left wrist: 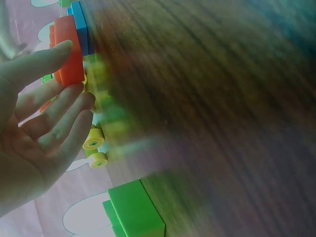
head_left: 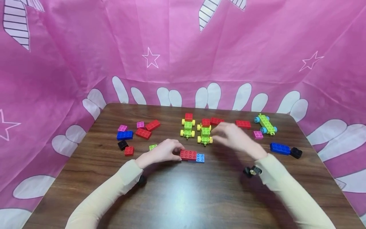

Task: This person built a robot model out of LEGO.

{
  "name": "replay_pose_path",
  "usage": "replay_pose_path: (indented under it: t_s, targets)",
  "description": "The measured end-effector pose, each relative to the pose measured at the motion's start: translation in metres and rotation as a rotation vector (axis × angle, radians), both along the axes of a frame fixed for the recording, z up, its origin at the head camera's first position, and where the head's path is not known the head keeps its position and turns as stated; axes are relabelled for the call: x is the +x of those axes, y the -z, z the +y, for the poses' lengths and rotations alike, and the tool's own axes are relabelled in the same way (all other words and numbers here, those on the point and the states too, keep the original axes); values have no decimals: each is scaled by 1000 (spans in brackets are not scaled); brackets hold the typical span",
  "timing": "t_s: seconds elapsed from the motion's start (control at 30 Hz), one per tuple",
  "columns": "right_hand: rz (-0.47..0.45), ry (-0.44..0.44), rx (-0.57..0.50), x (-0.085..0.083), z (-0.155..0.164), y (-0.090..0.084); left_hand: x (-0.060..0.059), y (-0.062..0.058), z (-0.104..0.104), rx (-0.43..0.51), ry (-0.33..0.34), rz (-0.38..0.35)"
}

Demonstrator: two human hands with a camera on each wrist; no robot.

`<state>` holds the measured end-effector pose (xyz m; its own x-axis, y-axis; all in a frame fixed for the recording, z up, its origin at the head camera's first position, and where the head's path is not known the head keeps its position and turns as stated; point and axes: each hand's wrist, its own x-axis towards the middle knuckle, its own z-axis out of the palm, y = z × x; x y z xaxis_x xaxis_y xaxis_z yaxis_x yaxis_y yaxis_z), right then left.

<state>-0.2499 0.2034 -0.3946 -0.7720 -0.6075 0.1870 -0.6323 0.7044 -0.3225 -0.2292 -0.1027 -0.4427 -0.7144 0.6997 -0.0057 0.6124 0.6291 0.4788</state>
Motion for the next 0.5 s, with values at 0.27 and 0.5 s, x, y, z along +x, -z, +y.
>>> replay_pose_path:
  t_s: [0.27,0.5]
  targets:
    - [-102,128,39,-72,32,-24,-1,0,-1,4,-7,24]
    - [-190,170,88,-98,35,7,1,0,4,-9,0,24]
